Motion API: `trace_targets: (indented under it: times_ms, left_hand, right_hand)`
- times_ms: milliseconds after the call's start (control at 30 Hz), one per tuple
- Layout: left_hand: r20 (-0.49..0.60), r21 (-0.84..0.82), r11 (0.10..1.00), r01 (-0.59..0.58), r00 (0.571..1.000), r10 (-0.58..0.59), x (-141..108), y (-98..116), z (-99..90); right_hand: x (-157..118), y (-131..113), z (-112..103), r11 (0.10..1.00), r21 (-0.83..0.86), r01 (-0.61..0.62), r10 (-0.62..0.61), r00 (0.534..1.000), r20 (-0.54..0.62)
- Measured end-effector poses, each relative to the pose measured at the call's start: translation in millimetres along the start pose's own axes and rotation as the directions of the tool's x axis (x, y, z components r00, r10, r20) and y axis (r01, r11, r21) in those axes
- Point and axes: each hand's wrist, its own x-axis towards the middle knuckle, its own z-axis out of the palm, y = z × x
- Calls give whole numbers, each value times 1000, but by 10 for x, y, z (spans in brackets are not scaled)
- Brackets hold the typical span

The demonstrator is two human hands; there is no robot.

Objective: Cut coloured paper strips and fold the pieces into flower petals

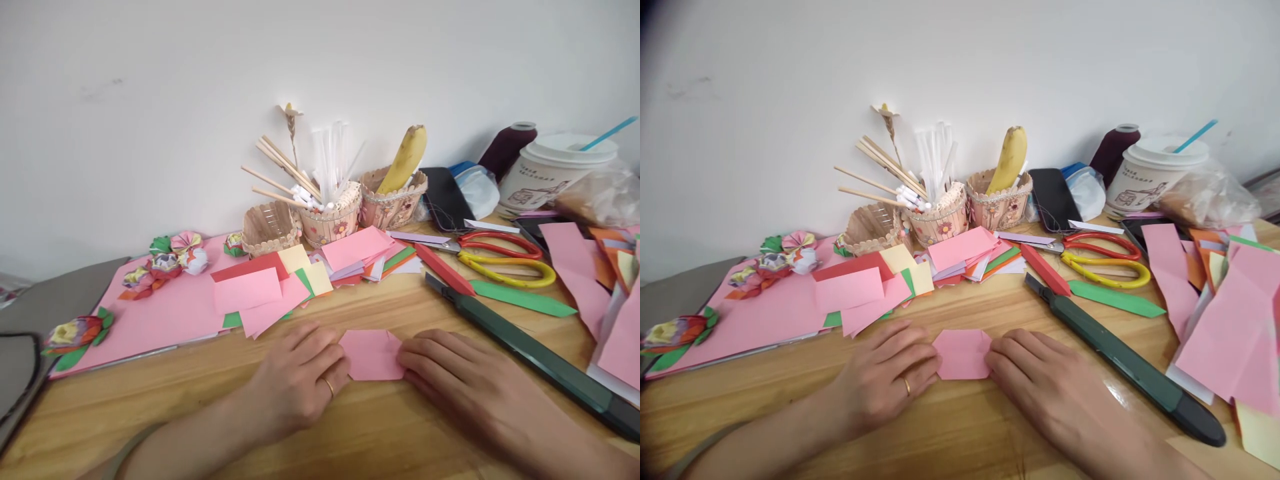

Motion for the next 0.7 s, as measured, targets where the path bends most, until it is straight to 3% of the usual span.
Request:
trace_targets:
  times_ms: [200, 333, 533, 700]
  left_hand:
    - [18, -68, 998, 13, 1000, -12, 40, 10, 13]
    - [76, -243, 950, 196, 980, -183, 74, 26, 7]
    - [266, -361, 763, 536, 844, -467, 105, 62, -24]
    - [374, -353, 636, 687, 726, -577, 127, 81, -26]
  right_hand:
    - [-25, 8, 32, 993, 96, -63, 61, 998, 22]
    - [-3, -18, 86, 963, 207, -170, 167, 985, 30]
    - [-18, -49, 169, 914, 294, -278, 283, 959, 27]
    - [45, -65, 212, 880, 289, -377, 382, 923, 41]
